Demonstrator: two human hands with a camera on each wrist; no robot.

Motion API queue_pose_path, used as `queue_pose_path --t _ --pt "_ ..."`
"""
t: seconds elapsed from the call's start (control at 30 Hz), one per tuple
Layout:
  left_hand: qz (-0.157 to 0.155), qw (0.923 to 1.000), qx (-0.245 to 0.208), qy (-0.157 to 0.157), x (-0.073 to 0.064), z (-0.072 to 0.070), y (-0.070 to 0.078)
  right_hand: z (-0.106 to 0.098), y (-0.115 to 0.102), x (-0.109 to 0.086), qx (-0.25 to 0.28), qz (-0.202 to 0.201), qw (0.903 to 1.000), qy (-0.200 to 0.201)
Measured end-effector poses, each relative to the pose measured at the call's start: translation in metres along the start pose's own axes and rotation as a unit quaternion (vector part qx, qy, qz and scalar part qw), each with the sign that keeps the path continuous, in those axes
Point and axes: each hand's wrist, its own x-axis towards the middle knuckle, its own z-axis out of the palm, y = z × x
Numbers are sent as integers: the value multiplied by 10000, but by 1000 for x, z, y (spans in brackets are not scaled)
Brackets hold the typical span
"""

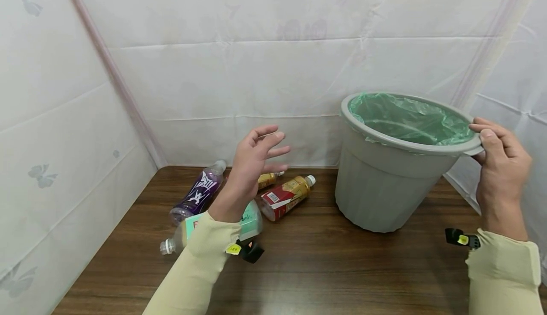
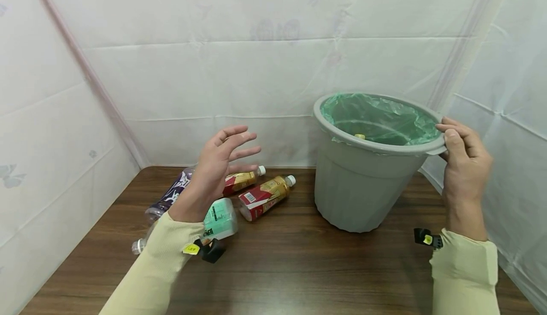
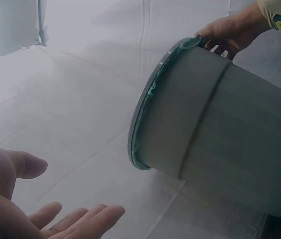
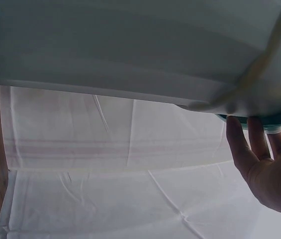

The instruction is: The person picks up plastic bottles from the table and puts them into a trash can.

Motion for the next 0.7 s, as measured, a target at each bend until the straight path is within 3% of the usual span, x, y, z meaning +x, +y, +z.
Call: queue_pose_path --t 0.7 --pt "-81 9992 104 366 -9 -35 -9 2 -2 -3 -131 -62 9999 -73"
